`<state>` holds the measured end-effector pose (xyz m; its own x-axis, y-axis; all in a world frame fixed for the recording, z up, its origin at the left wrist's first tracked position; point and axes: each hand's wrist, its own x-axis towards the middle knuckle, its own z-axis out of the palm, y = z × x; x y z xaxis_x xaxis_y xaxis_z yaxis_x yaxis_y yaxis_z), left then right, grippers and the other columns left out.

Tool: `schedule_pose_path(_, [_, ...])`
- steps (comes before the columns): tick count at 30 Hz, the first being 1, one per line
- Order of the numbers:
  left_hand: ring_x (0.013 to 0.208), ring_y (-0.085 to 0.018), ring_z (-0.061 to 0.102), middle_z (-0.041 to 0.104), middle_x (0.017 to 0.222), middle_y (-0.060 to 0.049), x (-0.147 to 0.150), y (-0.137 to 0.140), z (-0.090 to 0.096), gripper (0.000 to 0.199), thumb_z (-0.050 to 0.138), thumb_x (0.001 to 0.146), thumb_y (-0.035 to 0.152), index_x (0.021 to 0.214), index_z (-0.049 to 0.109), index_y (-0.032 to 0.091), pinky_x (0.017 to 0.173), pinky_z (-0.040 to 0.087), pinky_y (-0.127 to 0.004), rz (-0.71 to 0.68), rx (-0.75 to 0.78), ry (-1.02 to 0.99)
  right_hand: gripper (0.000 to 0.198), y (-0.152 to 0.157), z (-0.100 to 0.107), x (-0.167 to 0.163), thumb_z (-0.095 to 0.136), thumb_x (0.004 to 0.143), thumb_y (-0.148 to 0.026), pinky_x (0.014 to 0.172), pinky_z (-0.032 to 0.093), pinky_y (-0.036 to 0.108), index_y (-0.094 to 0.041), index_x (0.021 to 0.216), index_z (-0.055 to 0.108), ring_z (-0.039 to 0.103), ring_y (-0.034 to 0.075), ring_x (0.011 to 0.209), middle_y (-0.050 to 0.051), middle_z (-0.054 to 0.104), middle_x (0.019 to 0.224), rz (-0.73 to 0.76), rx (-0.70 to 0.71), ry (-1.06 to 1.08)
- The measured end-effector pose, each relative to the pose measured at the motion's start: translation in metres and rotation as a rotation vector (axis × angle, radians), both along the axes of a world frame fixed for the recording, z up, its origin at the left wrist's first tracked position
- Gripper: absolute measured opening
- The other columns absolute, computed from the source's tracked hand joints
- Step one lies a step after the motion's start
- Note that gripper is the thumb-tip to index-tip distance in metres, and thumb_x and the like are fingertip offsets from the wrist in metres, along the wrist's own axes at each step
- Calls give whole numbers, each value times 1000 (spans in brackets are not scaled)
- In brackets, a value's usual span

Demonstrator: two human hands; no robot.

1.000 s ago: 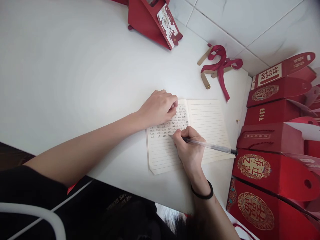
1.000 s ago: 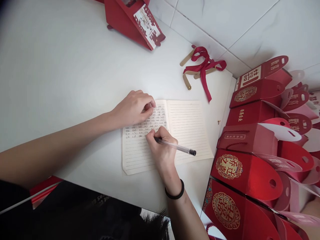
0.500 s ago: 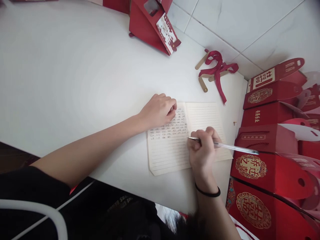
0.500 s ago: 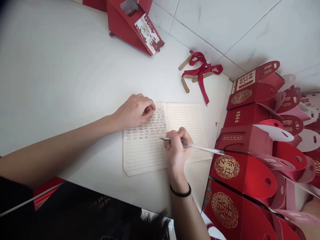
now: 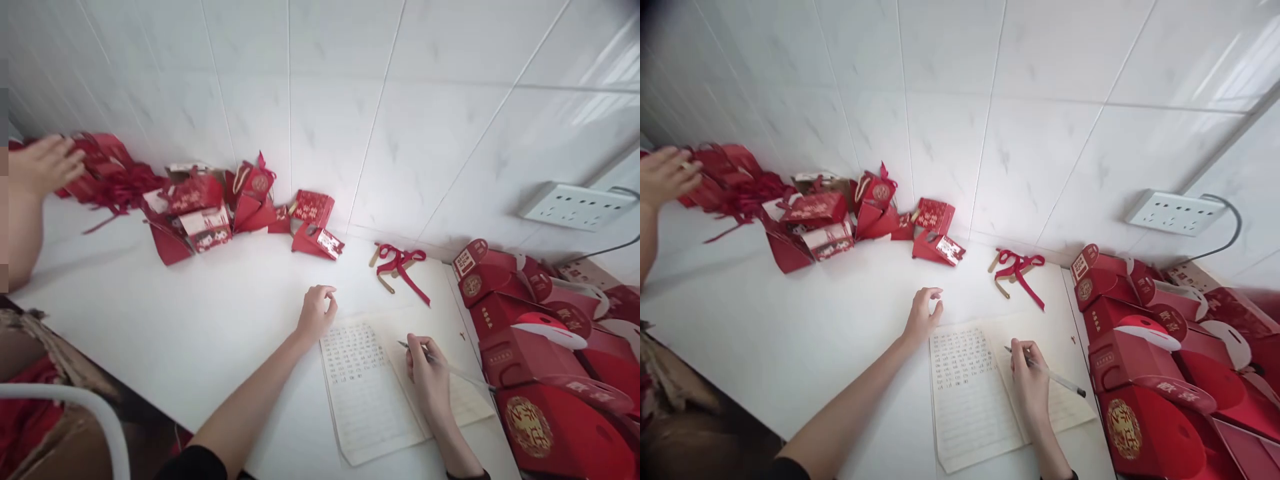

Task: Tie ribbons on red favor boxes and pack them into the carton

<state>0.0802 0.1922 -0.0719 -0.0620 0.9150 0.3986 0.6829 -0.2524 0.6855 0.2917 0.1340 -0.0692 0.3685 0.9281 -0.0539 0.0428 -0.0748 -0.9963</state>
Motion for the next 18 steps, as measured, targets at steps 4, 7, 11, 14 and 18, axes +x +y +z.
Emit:
schedule_pose_path(4, [99, -21, 54, 55, 105, -11, -27, 11, -2, 28, 37, 81, 11, 107, 46, 18, 90, 44, -42, 239, 47, 28, 49, -2, -2, -4, 59, 72, -63, 41, 21, 21, -19, 61, 41, 27, 10, 45, -5, 34, 52, 54, 37, -35])
schedule_pose_path(7, [104, -25, 52, 52, 109, -14, -40, 21, -3, 33, 35, 81, 10, 111, 44, 18, 89, 44, -47, 305, 50, 96, 50, -1, -2, -5, 56, 73, -65, 44, 21, 22, -19, 60, 39, 26, 11, 47, -5, 33, 52, 80, 41, -73])
schedule_pose_path(11, [115, -27, 47, 52, 117, -13, -40, 40, 5, 35, 43, 79, 9, 111, 51, 21, 93, 40, -48, 162, 60, 298, 50, 1, -2, -8, 51, 74, -65, 48, 24, 24, -19, 58, 39, 29, 13, 49, -4, 33, 52, 124, 95, -145])
schedule_pose_path(14, [128, -27, 38, 46, 133, -12, -33, 63, 15, 42, 46, 76, 4, 113, 55, 23, 99, 34, -48, 4, 70, 465, 48, 3, -1, -9, 50, 74, -63, 50, 25, 24, -20, 57, 39, 32, 14, 50, -3, 34, 52, 138, 125, -157])
schedule_pose_path(18, [134, -25, 31, 43, 138, -14, -20, 103, 25, 49, 38, 77, -3, 117, 56, 19, 105, 27, -48, -96, 67, 604, 45, 6, -2, -9, 50, 75, -61, 49, 26, 24, -20, 58, 41, 33, 14, 49, -3, 35, 50, 125, 146, -134])
